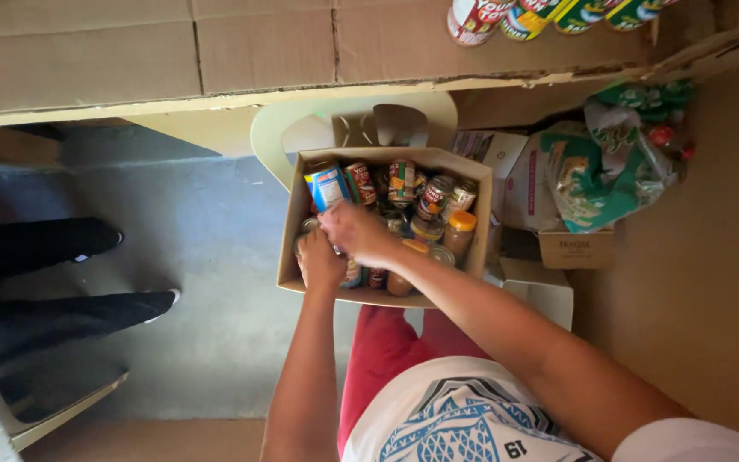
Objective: Wiping canned goods with a cloth and organizing them on grocery store shelves.
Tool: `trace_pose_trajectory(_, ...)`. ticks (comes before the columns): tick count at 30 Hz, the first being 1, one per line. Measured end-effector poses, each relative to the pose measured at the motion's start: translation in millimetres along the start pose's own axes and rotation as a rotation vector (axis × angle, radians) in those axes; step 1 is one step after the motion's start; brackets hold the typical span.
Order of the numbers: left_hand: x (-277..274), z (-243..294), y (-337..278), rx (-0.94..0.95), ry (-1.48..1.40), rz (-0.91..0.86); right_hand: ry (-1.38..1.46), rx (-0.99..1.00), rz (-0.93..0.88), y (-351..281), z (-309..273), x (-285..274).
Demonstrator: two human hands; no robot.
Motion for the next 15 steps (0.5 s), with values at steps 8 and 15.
trace_pose_trajectory(8,-26.6,5.1,-15.5,0.101,-0.495,0.029,0.238,0.391,-0.118,-9.1,1.8,-20.1)
trace_pose_trajectory(15,-76.4,60.3,-27.6,0.1,-1.281,-0.272,0.619,0.448,0.191,-3.3,-71.8,-49.0)
Point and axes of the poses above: each hand's wrist, its own y-axis towards the middle knuckle, its own x-axis out of the palm, z = x × y, the point moved 4 cm from there along y, towards the middle knuckle, and after that the axes turned 4 degrees about -x, right-handed, at the moved point
